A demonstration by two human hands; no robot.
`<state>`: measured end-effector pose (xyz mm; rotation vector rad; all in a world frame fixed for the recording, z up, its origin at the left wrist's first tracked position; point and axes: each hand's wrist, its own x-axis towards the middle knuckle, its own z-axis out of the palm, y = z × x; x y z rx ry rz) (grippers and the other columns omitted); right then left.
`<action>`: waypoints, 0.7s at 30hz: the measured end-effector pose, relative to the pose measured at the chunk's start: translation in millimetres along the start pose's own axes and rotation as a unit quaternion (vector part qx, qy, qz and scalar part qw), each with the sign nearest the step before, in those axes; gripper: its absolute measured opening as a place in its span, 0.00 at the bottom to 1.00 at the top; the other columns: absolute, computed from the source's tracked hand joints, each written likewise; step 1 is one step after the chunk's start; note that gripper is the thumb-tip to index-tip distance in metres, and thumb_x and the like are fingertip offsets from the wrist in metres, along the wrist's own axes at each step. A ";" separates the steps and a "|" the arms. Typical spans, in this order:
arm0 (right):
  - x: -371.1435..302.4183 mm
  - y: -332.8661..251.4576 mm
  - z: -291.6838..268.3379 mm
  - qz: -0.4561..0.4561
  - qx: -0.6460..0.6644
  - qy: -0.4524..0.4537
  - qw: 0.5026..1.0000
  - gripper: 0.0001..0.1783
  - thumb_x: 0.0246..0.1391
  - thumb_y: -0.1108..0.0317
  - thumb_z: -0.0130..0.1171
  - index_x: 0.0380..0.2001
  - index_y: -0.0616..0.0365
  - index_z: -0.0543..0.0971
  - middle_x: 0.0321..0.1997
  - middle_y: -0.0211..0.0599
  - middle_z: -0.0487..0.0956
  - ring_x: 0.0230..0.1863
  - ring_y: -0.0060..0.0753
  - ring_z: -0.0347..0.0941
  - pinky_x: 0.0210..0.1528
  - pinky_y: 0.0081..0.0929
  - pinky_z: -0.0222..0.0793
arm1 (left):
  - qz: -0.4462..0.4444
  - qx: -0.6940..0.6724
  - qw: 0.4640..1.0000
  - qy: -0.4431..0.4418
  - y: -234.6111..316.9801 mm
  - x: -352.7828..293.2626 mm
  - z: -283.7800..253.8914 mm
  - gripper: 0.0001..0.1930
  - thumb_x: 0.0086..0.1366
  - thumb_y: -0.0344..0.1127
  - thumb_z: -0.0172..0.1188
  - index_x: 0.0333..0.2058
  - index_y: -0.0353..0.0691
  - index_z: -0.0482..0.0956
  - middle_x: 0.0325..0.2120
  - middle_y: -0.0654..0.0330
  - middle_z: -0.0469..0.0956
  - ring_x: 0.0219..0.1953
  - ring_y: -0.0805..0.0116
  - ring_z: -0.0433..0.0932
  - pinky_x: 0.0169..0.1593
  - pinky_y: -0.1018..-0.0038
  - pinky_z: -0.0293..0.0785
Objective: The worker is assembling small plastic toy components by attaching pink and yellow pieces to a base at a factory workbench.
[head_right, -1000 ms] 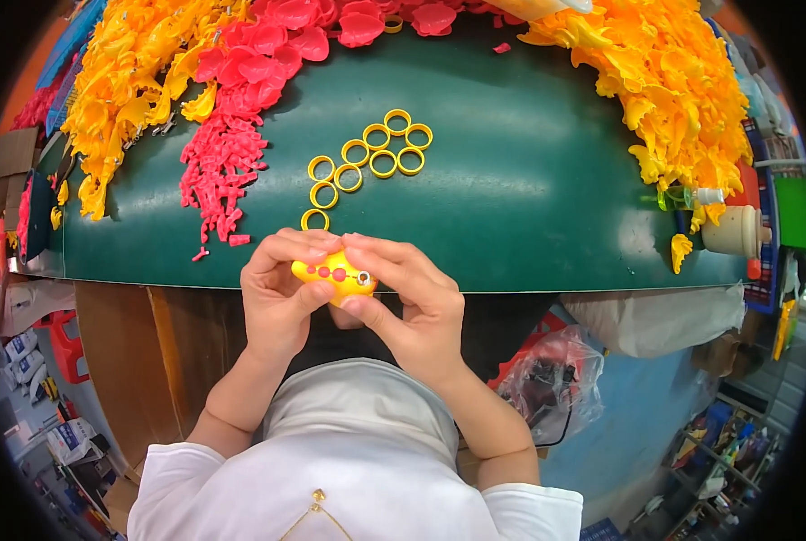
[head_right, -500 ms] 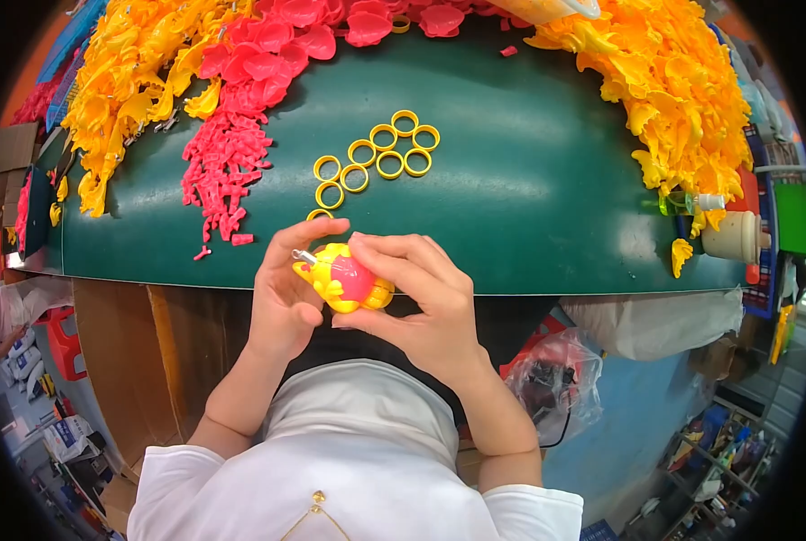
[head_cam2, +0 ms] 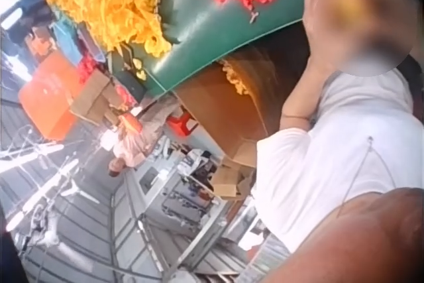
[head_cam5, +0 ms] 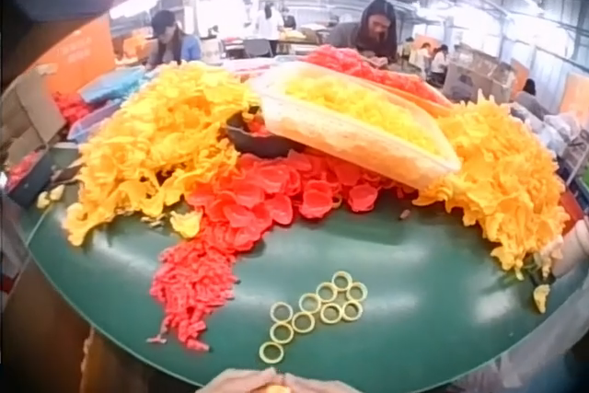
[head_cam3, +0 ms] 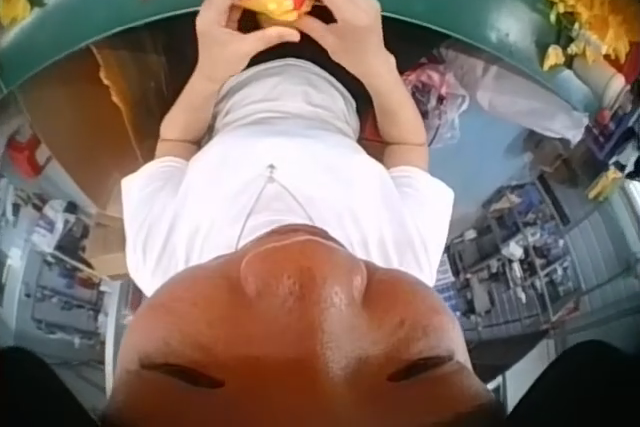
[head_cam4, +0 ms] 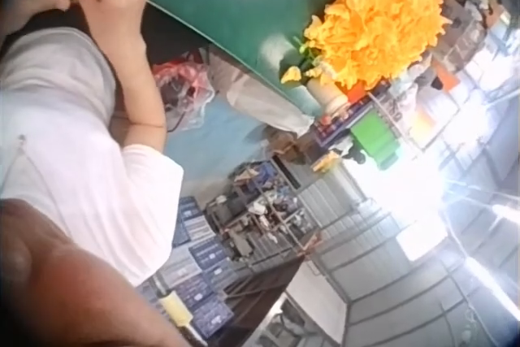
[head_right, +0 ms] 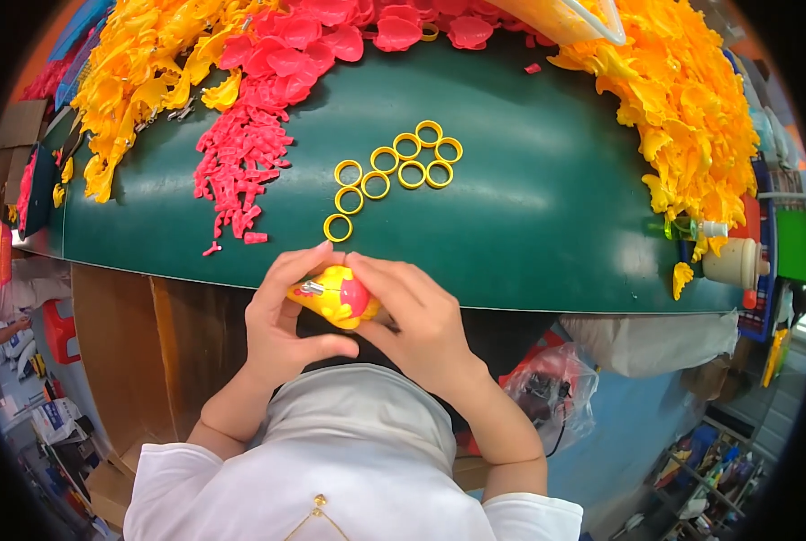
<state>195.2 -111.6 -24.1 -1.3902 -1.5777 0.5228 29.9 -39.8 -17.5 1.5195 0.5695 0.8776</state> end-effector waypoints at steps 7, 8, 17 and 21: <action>44.4 6.1 6.2 0.133 0.304 0.001 0.943 0.36 0.38 0.80 0.71 0.53 0.59 0.69 0.52 0.41 0.75 0.56 0.35 0.72 0.59 0.31 0.68 | 0.057 0.056 0.996 0.041 4.6 30.1 -22.3 0.21 0.51 0.21 0.68 0.46 0.33 0.78 0.43 0.56 0.75 0.46 0.67 0.76 0.51 0.73 0.74; 52.4 5.4 0.9 0.111 0.260 -0.024 0.959 0.36 0.39 0.80 0.71 0.54 0.60 0.67 0.54 0.42 0.74 0.56 0.33 0.71 0.59 0.30 0.67 | 0.045 0.096 0.994 0.023 4.6 34.9 -26.6 0.21 0.51 0.22 0.68 0.46 0.34 0.78 0.43 0.56 0.76 0.46 0.68 0.76 0.51 0.74 0.74; 61.4 27.8 -8.1 0.121 0.255 -0.068 0.957 0.33 0.38 0.81 0.72 0.48 0.60 0.68 0.57 0.47 0.73 0.59 0.37 0.70 0.59 0.33 0.68 | -0.023 -0.064 0.996 0.061 -0.9 45.1 -38.0 0.14 0.66 0.23 0.52 0.50 0.30 0.74 0.49 0.56 0.72 0.50 0.70 0.73 0.56 0.74 0.69; 55.1 19.7 -5.5 0.080 0.164 -0.037 0.983 0.31 0.39 0.82 0.71 0.48 0.59 0.69 0.56 0.47 0.74 0.56 0.37 0.72 0.55 0.32 0.72 | -0.023 -0.036 0.997 0.065 -13.3 34.1 -39.7 0.15 0.63 0.18 0.47 0.48 0.31 0.75 0.47 0.56 0.73 0.48 0.70 0.74 0.53 0.75 0.71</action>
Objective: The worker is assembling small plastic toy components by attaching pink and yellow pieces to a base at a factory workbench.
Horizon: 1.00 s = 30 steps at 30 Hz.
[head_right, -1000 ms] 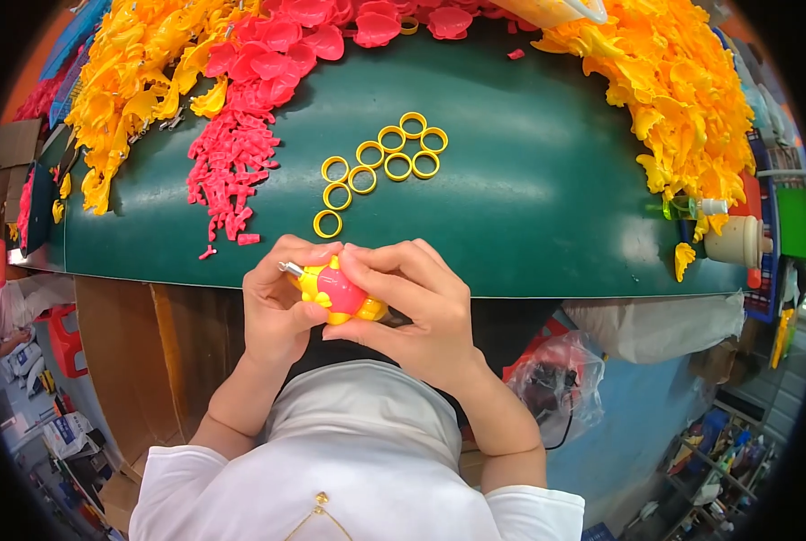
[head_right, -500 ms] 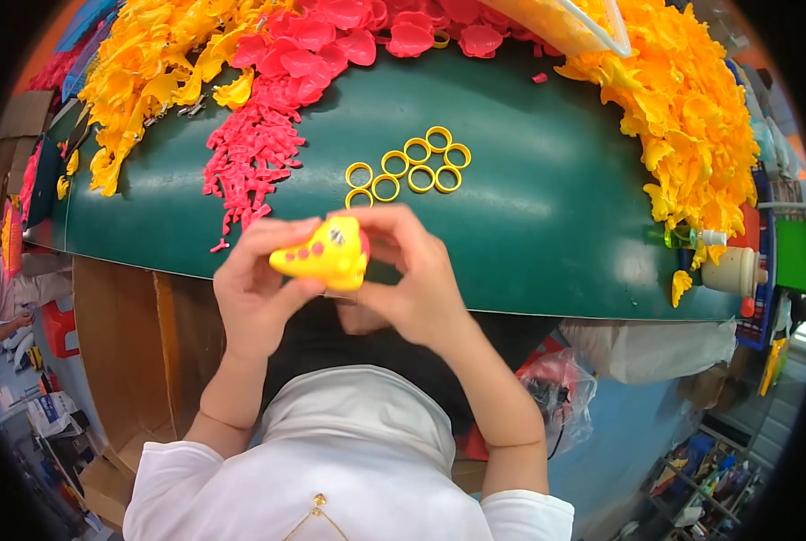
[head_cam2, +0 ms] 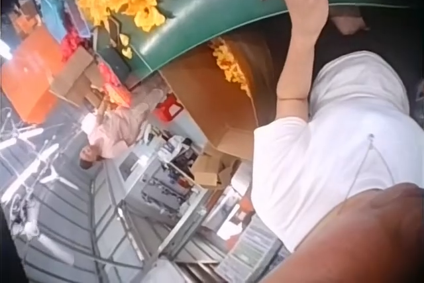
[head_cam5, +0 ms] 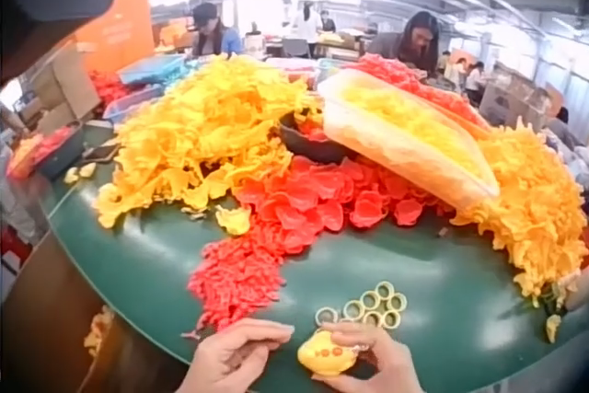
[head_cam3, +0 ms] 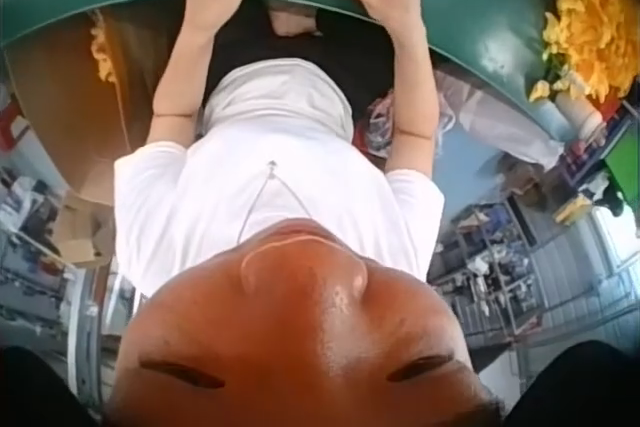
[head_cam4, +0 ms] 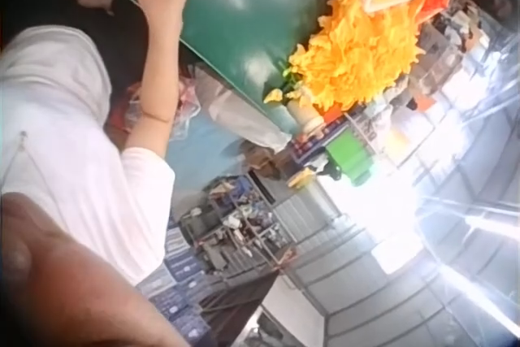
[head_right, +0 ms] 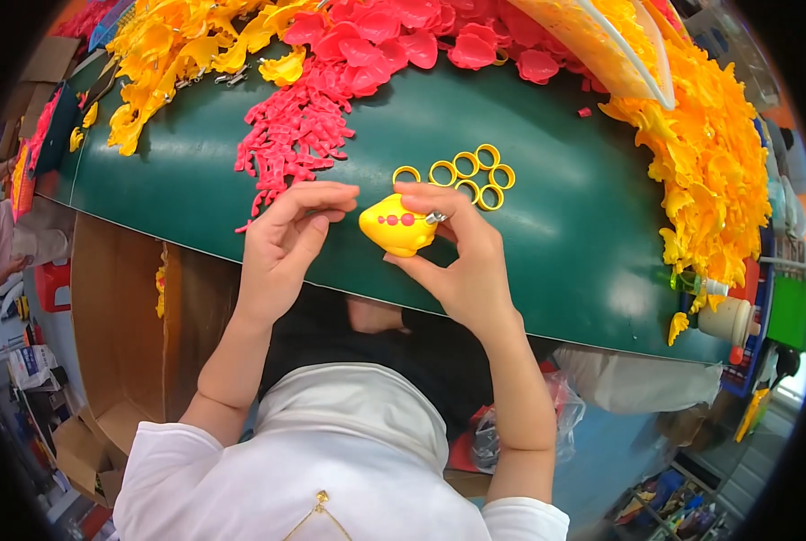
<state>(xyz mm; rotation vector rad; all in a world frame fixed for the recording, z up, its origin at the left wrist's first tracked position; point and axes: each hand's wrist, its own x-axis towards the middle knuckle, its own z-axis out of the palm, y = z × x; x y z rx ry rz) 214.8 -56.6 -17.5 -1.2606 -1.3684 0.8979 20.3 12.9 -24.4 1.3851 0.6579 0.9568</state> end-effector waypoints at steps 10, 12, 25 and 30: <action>-5.9 -16.2 27.7 -0.060 -0.289 0.038 0.955 0.28 0.38 0.82 0.69 0.46 0.58 0.73 0.52 0.43 0.78 0.51 0.45 0.76 0.49 0.31 0.75 | -0.037 -0.004 0.999 -0.002 -3.7 -9.2 -3.0 0.15 0.64 0.18 0.46 0.50 0.29 0.71 0.50 0.52 0.72 0.53 0.66 0.73 0.58 0.70 0.68; -11.6 -10.3 32.0 -0.062 -0.275 0.084 0.956 0.29 0.37 0.82 0.69 0.46 0.58 0.73 0.52 0.43 0.78 0.52 0.44 0.76 0.49 0.30 0.75 | -0.029 -0.069 0.997 0.009 -0.9 -10.3 0.1 0.16 0.65 0.23 0.48 0.51 0.31 0.71 0.49 0.56 0.72 0.52 0.69 0.72 0.58 0.73 0.66; -38.4 -25.3 100.7 -0.104 -0.058 -0.004 0.993 0.31 0.43 0.78 0.67 0.55 0.61 0.72 0.58 0.51 0.69 0.61 0.50 0.65 0.57 0.38 0.68 | 0.062 -0.282 0.941 0.177 2.8 -26.3 -3.4 0.29 0.74 0.49 0.38 0.13 0.42 0.62 0.19 0.60 0.66 0.29 0.71 0.68 0.40 0.74 0.66; -35.5 -12.1 127.5 -0.182 -0.026 0.078 0.980 0.22 0.43 0.81 0.66 0.44 0.58 0.77 0.53 0.49 0.73 0.59 0.52 0.68 0.57 0.41 0.69 | 0.078 -0.244 0.938 0.232 9.1 -26.7 -9.4 0.31 0.75 0.52 0.33 0.11 0.45 0.56 0.12 0.63 0.60 0.20 0.72 0.64 0.30 0.75 0.66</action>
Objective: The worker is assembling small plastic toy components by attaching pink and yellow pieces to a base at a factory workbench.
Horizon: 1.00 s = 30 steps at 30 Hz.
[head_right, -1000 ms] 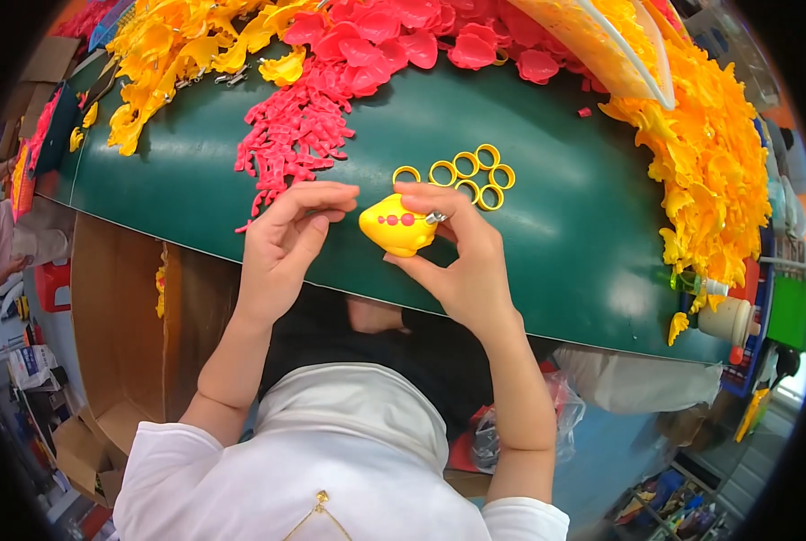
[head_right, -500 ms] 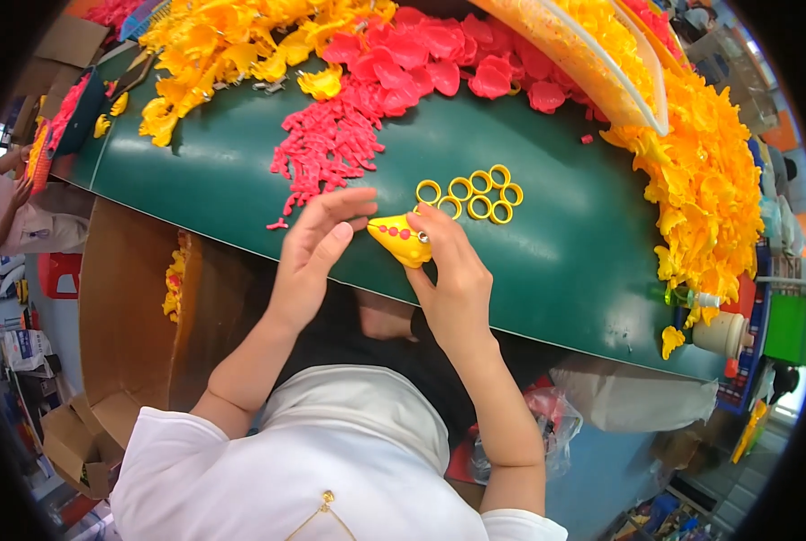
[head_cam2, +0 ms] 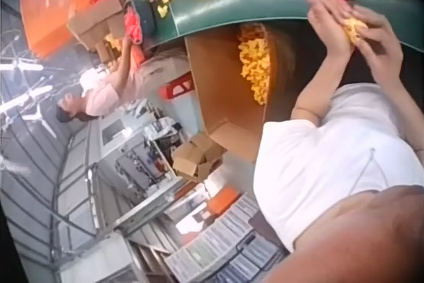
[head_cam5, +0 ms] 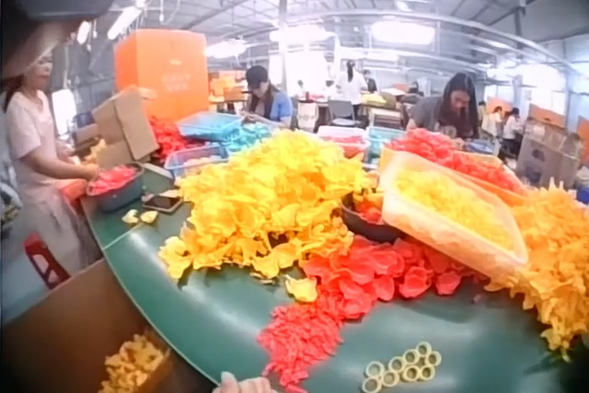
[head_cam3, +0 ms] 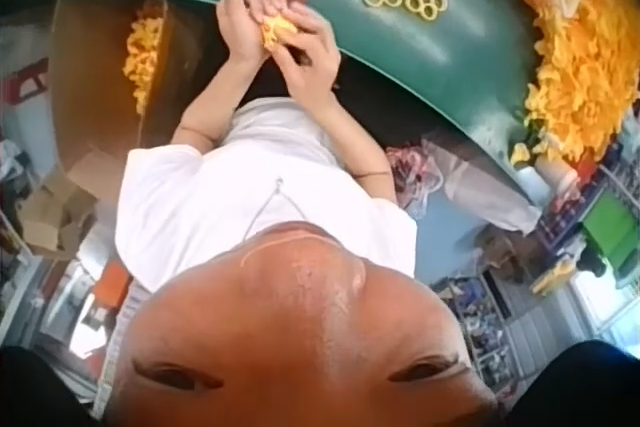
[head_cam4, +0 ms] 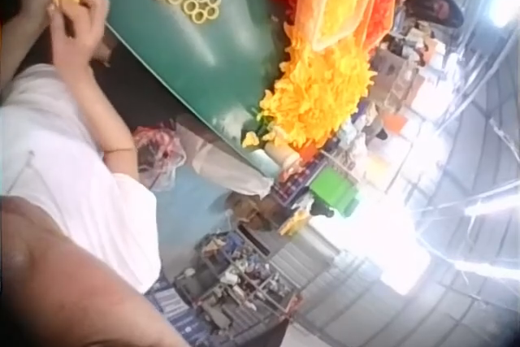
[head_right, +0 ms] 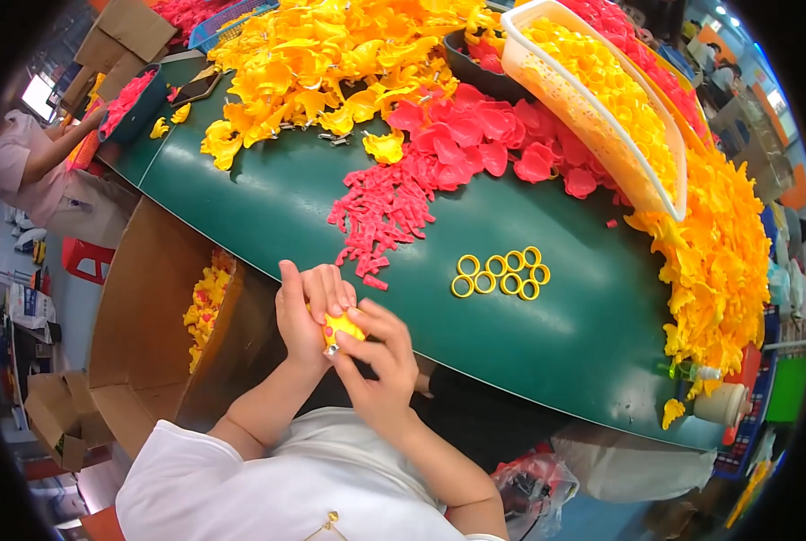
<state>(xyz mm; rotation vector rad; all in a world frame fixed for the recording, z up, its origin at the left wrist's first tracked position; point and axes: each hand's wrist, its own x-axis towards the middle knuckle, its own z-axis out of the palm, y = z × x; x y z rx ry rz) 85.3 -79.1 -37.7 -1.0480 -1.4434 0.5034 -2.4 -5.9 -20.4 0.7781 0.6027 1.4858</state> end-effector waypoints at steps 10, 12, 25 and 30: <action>71.2 8.7 38.5 -0.092 -0.011 -0.187 0.978 0.14 0.43 0.70 0.68 0.34 0.58 0.78 0.41 0.39 0.77 0.54 0.49 0.71 0.54 0.41 0.68 | 0.144 0.175 0.972 0.057 54.4 28.8 -61.4 0.29 0.72 0.58 0.37 0.18 0.42 0.62 0.13 0.64 0.63 0.19 0.74 0.65 0.28 0.76 0.65; 112.6 23.2 24.9 -0.094 -0.086 -0.226 0.966 0.12 0.44 0.69 0.66 0.34 0.57 0.79 0.40 0.38 0.77 0.49 0.47 0.70 0.53 0.41 0.65 | 0.190 0.443 0.872 0.083 90.4 37.3 -100.7 0.29 0.72 0.58 0.36 0.19 0.43 0.64 0.13 0.66 0.61 0.18 0.75 0.62 0.26 0.78 0.60; 186.8 64.2 -21.7 -0.093 -0.331 -0.113 0.932 0.08 0.46 0.66 0.66 0.28 0.59 0.81 0.37 0.37 0.72 0.47 0.44 0.63 0.49 0.38 0.65 | 0.118 0.804 0.565 0.146 120.1 39.2 -146.7 0.11 0.68 0.38 0.52 0.33 0.35 0.76 0.29 0.50 0.77 0.33 0.51 0.76 0.38 0.62 0.70; 93.4 8.8 -49.4 -0.023 -0.355 -0.127 0.926 0.08 0.43 0.70 0.68 0.27 0.58 0.80 0.37 0.36 0.71 0.45 0.46 0.63 0.46 0.40 0.63 | 0.261 0.659 0.676 -0.203 57.0 10.9 -33.9 0.16 0.53 0.27 0.60 0.43 0.40 0.76 0.41 0.58 0.77 0.40 0.60 0.74 0.44 0.66 0.71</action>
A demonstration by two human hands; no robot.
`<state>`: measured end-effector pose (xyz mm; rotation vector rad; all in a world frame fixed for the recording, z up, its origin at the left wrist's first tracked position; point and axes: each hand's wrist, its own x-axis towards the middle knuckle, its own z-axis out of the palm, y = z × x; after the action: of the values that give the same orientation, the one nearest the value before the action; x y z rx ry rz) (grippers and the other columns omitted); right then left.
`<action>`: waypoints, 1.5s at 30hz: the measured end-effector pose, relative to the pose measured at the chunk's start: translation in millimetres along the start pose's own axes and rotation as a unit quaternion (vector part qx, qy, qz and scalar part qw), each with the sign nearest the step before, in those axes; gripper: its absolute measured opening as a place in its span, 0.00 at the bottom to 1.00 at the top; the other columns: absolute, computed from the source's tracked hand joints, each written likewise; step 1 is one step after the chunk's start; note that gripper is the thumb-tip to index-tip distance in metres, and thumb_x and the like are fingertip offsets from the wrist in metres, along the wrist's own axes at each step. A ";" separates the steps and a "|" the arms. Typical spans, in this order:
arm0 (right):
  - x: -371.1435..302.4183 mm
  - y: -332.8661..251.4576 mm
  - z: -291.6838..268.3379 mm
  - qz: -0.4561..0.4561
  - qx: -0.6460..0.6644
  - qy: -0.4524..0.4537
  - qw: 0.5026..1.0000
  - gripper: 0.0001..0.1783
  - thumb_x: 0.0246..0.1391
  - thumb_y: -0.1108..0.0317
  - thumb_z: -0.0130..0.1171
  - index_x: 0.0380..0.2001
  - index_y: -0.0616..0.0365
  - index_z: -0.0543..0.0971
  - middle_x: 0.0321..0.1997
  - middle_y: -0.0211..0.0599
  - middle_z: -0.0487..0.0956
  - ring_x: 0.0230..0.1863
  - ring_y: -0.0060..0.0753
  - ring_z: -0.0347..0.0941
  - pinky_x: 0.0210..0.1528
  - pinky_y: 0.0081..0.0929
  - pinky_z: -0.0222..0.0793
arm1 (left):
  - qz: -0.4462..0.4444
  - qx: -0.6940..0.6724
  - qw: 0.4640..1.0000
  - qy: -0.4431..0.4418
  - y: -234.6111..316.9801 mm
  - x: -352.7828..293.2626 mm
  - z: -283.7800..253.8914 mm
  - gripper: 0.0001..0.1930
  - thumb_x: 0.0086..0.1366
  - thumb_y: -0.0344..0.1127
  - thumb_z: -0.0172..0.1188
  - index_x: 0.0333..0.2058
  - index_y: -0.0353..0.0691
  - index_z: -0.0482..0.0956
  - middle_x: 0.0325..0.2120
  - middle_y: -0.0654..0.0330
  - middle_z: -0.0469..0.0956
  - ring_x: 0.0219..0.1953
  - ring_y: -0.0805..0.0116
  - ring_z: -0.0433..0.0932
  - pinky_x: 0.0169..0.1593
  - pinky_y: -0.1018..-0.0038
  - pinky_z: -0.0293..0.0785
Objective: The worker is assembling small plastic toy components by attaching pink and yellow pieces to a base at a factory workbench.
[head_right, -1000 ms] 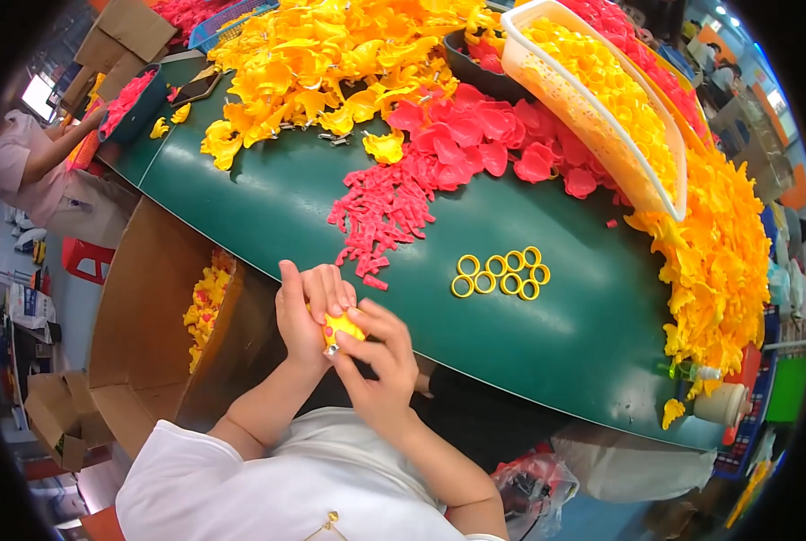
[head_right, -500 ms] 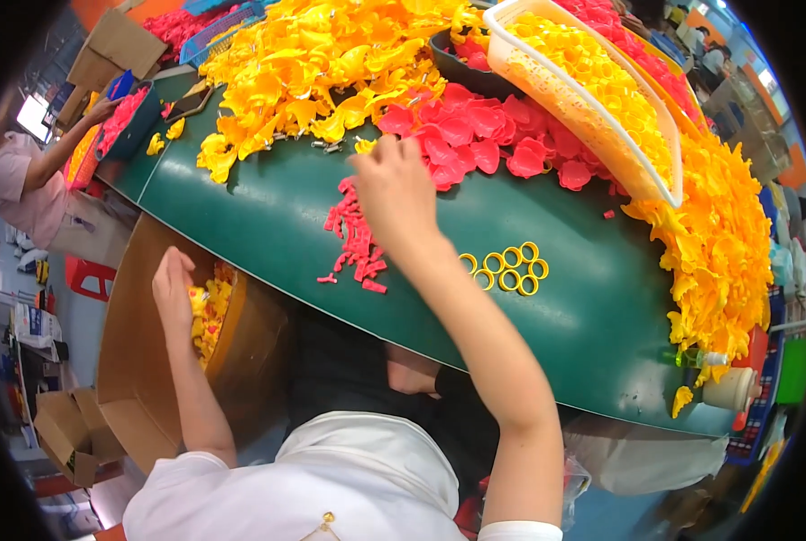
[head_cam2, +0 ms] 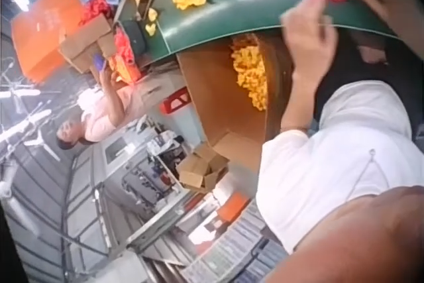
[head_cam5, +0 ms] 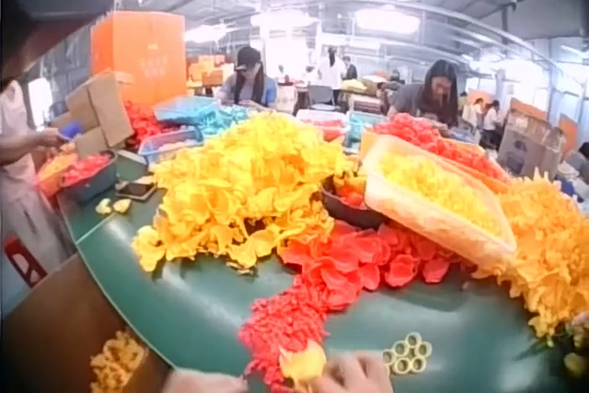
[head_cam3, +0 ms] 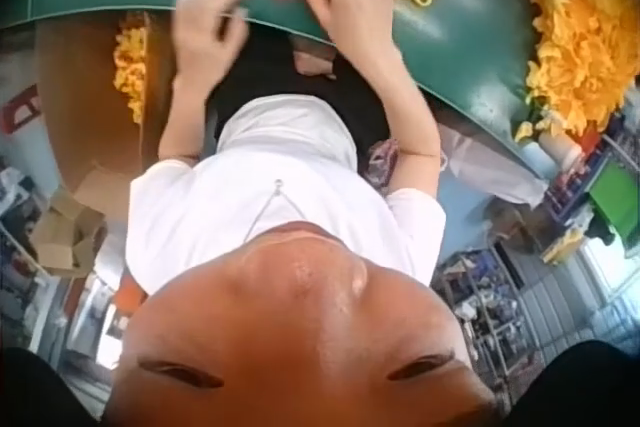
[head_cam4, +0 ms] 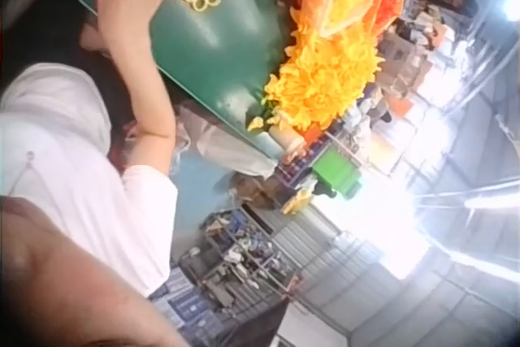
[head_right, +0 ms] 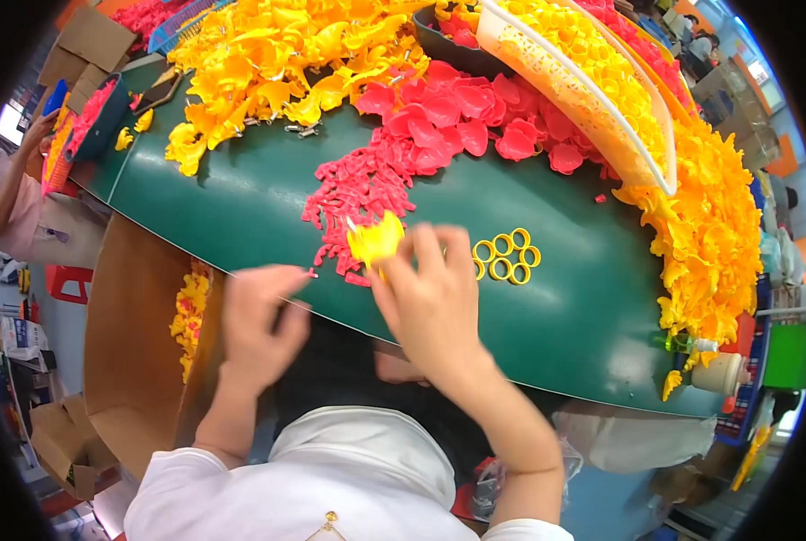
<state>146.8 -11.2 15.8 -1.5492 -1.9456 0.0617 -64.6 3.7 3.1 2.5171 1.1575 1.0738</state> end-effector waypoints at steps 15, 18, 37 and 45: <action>26.9 61.9 25.3 0.021 -0.004 -0.041 0.999 0.07 0.46 0.71 0.65 0.31 0.59 0.80 0.31 0.37 0.77 0.38 0.43 0.73 0.40 0.35 0.69 | 0.083 -0.044 0.993 -0.065 39.5 -9.4 77.9 0.20 0.44 0.29 0.68 0.40 0.38 0.79 0.40 0.62 0.79 0.35 0.61 0.73 0.38 0.70 0.72; 16.2 61.9 18.0 -0.014 -0.002 -0.006 1.000 0.06 0.46 0.73 0.64 0.30 0.60 0.80 0.32 0.37 0.78 0.35 0.41 0.74 0.35 0.34 0.69 | 0.054 -0.075 0.994 -0.063 40.3 -11.6 74.7 0.20 0.43 0.28 0.67 0.40 0.40 0.80 0.40 0.63 0.79 0.35 0.62 0.73 0.38 0.69 0.72; -71.7 48.5 -9.3 0.062 0.092 0.014 0.994 0.11 0.44 0.80 0.62 0.34 0.61 0.81 0.34 0.36 0.78 0.37 0.38 0.75 0.38 0.29 0.71 | 0.069 -0.161 0.980 -0.100 46.5 -4.7 85.0 0.17 0.43 0.26 0.69 0.36 0.39 0.80 0.33 0.62 0.78 0.39 0.57 0.73 0.41 0.68 0.73; -42.7 42.0 -37.8 0.000 0.030 -0.095 0.995 0.09 0.51 0.66 0.61 0.32 0.59 0.82 0.38 0.36 0.75 0.44 0.40 0.69 0.42 0.34 0.70 | 0.166 0.052 0.978 -0.113 55.7 2.0 65.7 0.16 0.46 0.34 0.63 0.36 0.41 0.79 0.29 0.64 0.73 0.41 0.62 0.68 0.43 0.66 0.66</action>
<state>206.1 -49.4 9.2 -1.5528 -2.0697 0.2746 13.6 -24.0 -19.9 2.8946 0.7706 0.7774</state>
